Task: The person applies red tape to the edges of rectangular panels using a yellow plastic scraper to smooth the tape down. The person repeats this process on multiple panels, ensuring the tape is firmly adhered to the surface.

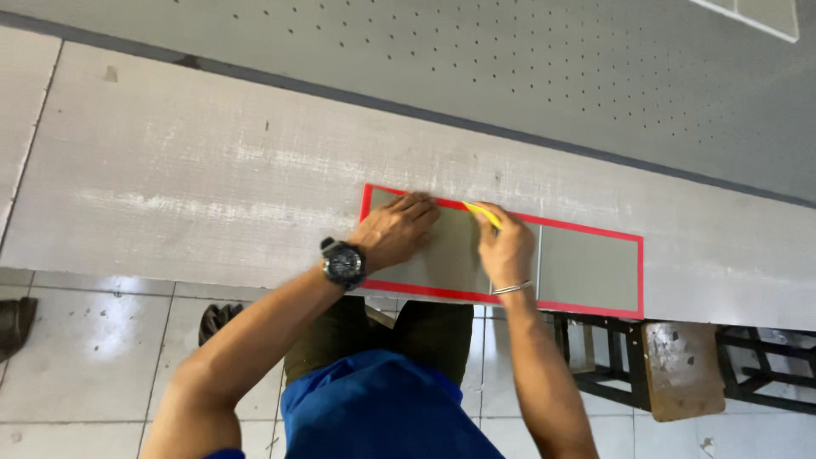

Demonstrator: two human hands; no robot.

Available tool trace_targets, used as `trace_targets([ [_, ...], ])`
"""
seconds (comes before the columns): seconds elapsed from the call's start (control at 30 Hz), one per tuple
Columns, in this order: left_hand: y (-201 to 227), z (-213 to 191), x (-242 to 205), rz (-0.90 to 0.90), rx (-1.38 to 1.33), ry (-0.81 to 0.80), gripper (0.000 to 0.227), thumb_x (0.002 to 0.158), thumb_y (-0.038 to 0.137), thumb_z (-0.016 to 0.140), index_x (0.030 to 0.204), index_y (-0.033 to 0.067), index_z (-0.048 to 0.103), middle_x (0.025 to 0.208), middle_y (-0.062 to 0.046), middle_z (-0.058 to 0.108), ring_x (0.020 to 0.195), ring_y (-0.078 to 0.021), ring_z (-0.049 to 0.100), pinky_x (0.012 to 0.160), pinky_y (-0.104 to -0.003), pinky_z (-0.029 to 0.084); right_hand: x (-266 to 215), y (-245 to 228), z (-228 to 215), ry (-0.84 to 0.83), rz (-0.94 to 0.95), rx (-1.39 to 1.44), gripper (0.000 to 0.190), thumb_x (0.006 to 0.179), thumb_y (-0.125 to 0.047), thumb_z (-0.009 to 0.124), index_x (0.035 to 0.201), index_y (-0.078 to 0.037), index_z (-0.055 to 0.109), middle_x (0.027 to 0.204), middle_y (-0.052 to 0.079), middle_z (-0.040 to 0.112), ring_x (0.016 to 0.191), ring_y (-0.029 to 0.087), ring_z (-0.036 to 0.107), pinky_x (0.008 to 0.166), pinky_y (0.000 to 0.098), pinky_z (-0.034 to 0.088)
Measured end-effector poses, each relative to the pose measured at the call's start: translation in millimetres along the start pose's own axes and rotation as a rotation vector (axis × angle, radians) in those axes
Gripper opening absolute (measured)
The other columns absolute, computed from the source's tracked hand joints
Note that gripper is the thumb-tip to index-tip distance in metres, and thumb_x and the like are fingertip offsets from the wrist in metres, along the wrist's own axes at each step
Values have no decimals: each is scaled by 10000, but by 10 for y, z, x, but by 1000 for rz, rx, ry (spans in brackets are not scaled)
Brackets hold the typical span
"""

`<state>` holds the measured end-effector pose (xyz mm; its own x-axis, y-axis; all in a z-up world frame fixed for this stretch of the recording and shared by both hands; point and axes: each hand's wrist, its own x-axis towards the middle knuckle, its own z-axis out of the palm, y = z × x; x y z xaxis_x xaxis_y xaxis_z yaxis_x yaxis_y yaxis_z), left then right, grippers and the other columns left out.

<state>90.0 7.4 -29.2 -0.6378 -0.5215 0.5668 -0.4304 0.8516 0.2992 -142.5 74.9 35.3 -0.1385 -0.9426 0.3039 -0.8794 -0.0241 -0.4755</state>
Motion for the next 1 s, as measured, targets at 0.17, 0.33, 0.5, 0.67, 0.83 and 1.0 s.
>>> trace_targets([
  [0.17,-270,-568,-223,-65,126,50,629,889,509,809,1354,94,725,1345,-131,687,1315,-351,626,1172,-501,473,412,126,-163,-5,-166,35,272,974,-49,795,1159,-243,842,1075,34,831,1009,337,769,911,450,593],
  [0.33,-233,-665,-406,-116,142,72,602,953,583,760,1291,84,747,1231,-105,701,1230,-305,649,1103,-456,512,283,115,391,-129,-341,87,358,861,-37,849,1128,-275,851,1058,-12,823,1032,300,766,964,439,588],
  [0.5,-212,-635,-414,-115,171,135,602,948,609,748,1240,83,772,1194,-99,718,1200,-292,663,1095,-456,512,-364,19,370,-94,-436,-61,405,886,51,721,1210,-172,818,1153,43,792,1145,305,723,1042,463,569],
  [0.67,-161,-635,-393,-98,215,160,573,950,572,761,1233,74,777,1187,-115,735,1228,-316,665,1134,-485,497,-1,-19,201,-108,-417,52,322,897,12,776,1154,-172,834,1075,51,814,1019,331,750,954,476,583],
  [0.83,-132,-558,-418,-106,273,230,508,962,504,756,1213,63,780,1170,-123,748,1202,-331,674,1126,-497,515,390,-264,477,-80,-475,115,308,947,-31,769,1189,-213,828,1125,14,820,1056,314,753,968,454,563],
  [1.0,-304,-252,-556,-61,330,299,171,977,250,602,917,133,712,901,-65,633,877,-281,649,887,-406,586,-146,-831,530,-14,-585,39,285,939,25,756,1159,-146,813,1108,76,808,1049,321,742,1013,449,580],
])
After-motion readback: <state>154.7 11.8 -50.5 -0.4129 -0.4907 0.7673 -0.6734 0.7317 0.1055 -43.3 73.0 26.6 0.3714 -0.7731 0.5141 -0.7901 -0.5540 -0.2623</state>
